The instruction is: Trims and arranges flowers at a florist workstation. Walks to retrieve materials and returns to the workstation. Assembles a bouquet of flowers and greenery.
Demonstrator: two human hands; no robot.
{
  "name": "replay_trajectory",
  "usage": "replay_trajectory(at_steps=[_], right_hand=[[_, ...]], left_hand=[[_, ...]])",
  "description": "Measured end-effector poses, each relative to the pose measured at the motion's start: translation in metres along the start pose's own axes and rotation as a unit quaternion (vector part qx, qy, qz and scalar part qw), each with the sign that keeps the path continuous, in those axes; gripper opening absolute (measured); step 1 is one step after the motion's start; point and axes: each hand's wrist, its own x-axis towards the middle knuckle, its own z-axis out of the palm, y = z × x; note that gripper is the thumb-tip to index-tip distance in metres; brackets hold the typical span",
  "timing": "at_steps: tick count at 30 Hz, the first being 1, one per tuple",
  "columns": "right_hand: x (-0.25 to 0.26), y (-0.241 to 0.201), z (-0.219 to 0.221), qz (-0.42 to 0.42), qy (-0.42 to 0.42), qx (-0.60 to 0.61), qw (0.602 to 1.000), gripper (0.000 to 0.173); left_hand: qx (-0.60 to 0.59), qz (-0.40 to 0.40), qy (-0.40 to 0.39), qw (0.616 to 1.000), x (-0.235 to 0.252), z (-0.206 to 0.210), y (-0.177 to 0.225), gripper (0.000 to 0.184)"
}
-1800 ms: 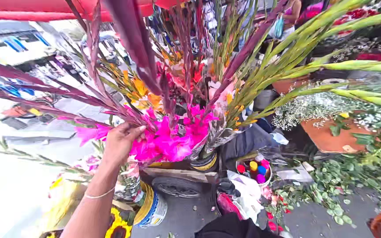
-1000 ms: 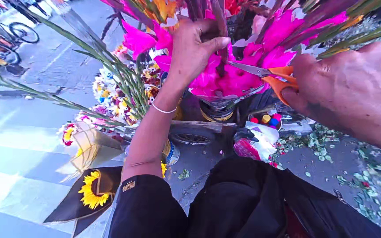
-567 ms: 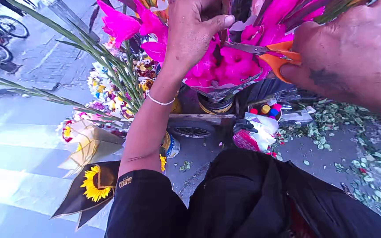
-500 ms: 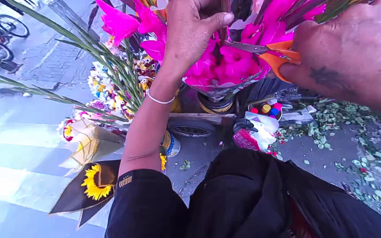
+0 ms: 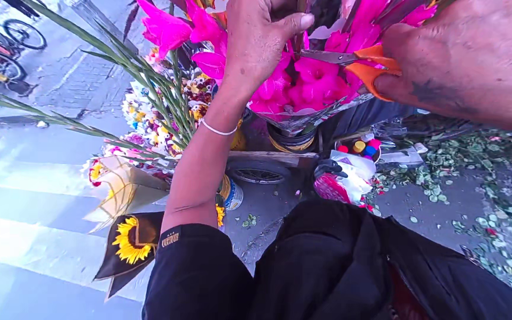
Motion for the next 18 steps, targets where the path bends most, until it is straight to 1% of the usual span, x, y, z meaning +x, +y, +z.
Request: replay_trajectory(at_steps=[1,4,7,10,12,15,16,18], right_hand=[[0.0,0.0,-0.004,-0.011,-0.003,-0.001,1.0,0.024],[0.003,0.013,0.0,-0.073,0.037,0.009,0.997,0.02],[0.006,0.016,-0.002,-0.091,0.033,0.018,0.995,0.019],[0.008,0.013,-0.007,-0.103,0.027,-0.002,0.994,0.021],[0.003,0.011,-0.017,-0.103,0.003,-0.012,0.995,0.023],[-0.02,0.017,-0.021,-0.076,-0.033,0.017,0.996,0.041],[-0.029,0.021,-0.021,-0.074,-0.034,0.033,0.996,0.045],[-0.051,0.026,-0.032,-0.062,-0.111,0.068,0.989,0.043]], left_hand=[[0.008,0.0,0.0,1.0,0.001,0.0,-0.001,0.008],[0.017,0.0,0.006,1.0,0.002,0.0,-0.004,0.008],[0.018,0.0,0.016,1.0,0.003,0.0,-0.005,0.009],[0.044,-0.006,0.02,0.999,0.005,-0.002,-0.004,0.011],[0.043,-0.005,0.025,0.999,0.004,-0.004,0.0,0.012],[0.009,0.013,0.04,0.999,-0.006,-0.014,0.013,0.01],[-0.007,0.019,0.045,0.999,-0.014,-0.02,0.019,0.011],[-0.065,0.028,0.052,0.996,-0.04,-0.033,0.033,0.011]])
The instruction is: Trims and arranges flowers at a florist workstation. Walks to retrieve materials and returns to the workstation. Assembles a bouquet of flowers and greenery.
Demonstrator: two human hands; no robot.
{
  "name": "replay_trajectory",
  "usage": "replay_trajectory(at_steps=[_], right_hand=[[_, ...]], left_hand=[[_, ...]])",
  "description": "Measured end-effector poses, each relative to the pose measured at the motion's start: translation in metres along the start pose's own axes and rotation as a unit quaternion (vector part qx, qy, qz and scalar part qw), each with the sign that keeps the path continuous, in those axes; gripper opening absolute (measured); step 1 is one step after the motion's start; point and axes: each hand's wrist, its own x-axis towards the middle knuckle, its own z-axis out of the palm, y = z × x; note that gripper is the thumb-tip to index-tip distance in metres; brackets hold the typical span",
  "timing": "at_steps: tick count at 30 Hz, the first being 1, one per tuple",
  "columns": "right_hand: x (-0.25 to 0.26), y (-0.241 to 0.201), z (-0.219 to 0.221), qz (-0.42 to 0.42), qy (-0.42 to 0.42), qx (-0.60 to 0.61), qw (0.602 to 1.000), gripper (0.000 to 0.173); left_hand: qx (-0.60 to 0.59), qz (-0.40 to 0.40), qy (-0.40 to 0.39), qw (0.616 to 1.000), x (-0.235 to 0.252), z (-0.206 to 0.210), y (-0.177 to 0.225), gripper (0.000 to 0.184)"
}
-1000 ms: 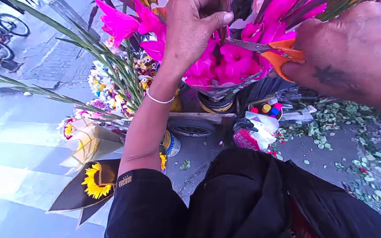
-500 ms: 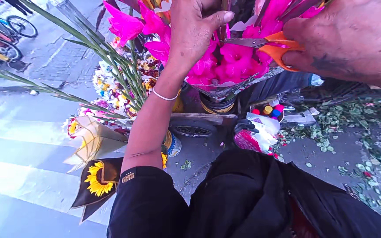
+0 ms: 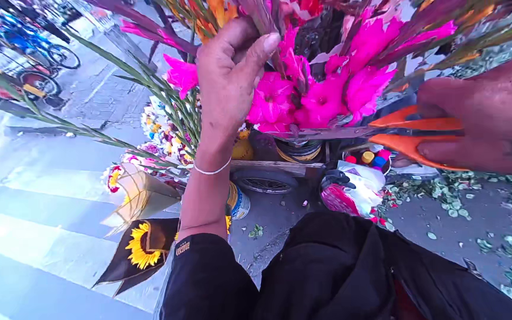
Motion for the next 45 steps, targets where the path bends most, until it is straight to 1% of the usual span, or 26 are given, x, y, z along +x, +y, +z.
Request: replay_trajectory(at_steps=[1,2,4,6,7,9,12,14,15,17,18,19,20,21,22,24,25,26,27,29,32,35,37,40,43,45], right_hand=[[-0.015,0.001,0.004,-0.002,-0.031,0.031,0.999,0.042],[-0.029,0.004,0.018,-0.021,-0.029,0.075,0.997,0.042],[-0.055,0.009,0.052,-0.064,-0.019,0.168,0.983,0.05],[-0.072,0.016,0.081,-0.095,-0.067,0.217,0.969,0.058],[-0.079,0.018,0.098,-0.103,-0.081,0.242,0.961,0.059],[-0.089,0.027,0.137,-0.11,-0.083,0.283,0.949,0.058],[-0.085,0.043,0.165,-0.081,-0.159,0.311,0.934,0.06],[-0.074,0.056,0.179,-0.08,-0.175,0.315,0.929,0.061],[-0.067,0.061,0.183,-0.079,-0.181,0.322,0.926,0.057],[-0.047,0.061,0.186,-0.066,-0.215,0.342,0.912,0.044],[-0.034,0.056,0.18,-0.052,-0.25,0.354,0.9,0.039],[-0.022,0.054,0.18,-0.061,-0.258,0.347,0.899,0.038],[-0.01,0.054,0.182,-0.086,-0.252,0.34,0.902,0.039],[-0.001,0.055,0.184,-0.115,-0.241,0.328,0.906,0.042],[0.004,0.054,0.185,-0.139,-0.232,0.313,0.91,0.043],[0.006,0.052,0.189,-0.154,-0.22,0.294,0.917,0.045],[0.003,0.053,0.191,-0.151,-0.211,0.29,0.921,0.046],[-0.003,0.057,0.195,-0.148,-0.199,0.291,0.924,0.046],[-0.011,0.064,0.202,-0.15,-0.187,0.297,0.924,0.045],[-0.035,0.083,0.224,-0.148,-0.182,0.314,0.92,0.04],[-0.088,0.115,0.28,-0.116,-0.208,0.382,0.893,0.041],[-0.164,0.14,0.344,-0.029,-0.246,0.503,0.828,0.037],[-0.219,0.15,0.38,0.033,-0.252,0.562,0.787,0.035],[-0.293,0.156,0.416,0.105,-0.237,0.613,0.746,0.036],[-0.354,0.157,0.447,0.157,-0.186,0.666,0.705,0.034],[-0.393,0.156,0.461,0.209,-0.144,0.7,0.667,0.034]], left_hand=[[-0.033,0.004,-0.004,0.999,-0.016,-0.007,0.009,0.01],[-0.058,0.006,-0.009,0.998,-0.035,-0.012,0.018,0.01],[-0.09,0.015,0.007,0.996,-0.075,-0.02,0.025,0.014],[-0.073,0.028,0.031,0.996,-0.114,-0.022,0.023,0.016],[-0.057,0.029,0.037,0.997,-0.134,-0.02,0.019,0.017],[-0.029,0.011,0.046,0.998,-0.173,-0.01,0.01,0.021],[-0.005,-0.034,0.014,0.999,-0.218,0.007,-0.002,0.023],[0.01,-0.043,-0.013,0.999,-0.233,0.014,-0.009,0.023],[0.018,-0.051,-0.03,0.998,-0.241,0.015,-0.014,0.023],[0.069,-0.119,-0.057,0.989,-0.265,0.016,-0.019,0.025],[0.11,-0.158,-0.077,0.978,-0.271,0.018,-0.017,0.028],[0.142,-0.178,-0.101,0.968,-0.265,0.022,-0.015,0.031],[0.16,-0.188,-0.124,0.961,-0.248,0.029,-0.006,0.034],[0.161,-0.177,-0.153,0.959,-0.229,0.036,0.005,0.037],[0.145,-0.155,-0.166,0.963,-0.221,0.042,0.009,0.041],[0.102,-0.082,-0.134,0.982,-0.213,0.055,0.001,0.042],[0.09,-0.054,-0.111,0.988,-0.212,0.061,-0.006,0.037],[0.082,-0.046,-0.103,0.99,-0.21,0.067,-0.008,0.033],[0.087,-0.052,-0.105,0.989,-0.209,0.074,-0.001,0.03],[0.147,-0.029,-0.121,0.981,-0.212,0.09,0.015,0.034],[0.193,0.002,-0.136,0.972,-0.228,0.128,0.042,0.035],[0.166,0.001,-0.165,0.972,-0.244,0.188,0.067,0.034],[0.135,0.0,-0.196,0.971,-0.246,0.234,0.085,0.033],[0.08,-0.012,-0.253,0.964,-0.239,0.309,0.106,0.028],[0.032,-0.04,-0.296,0.954,-0.232,0.383,0.111,0.028],[0.013,-0.059,-0.325,0.944,-0.228,0.429,0.111,0.03]])
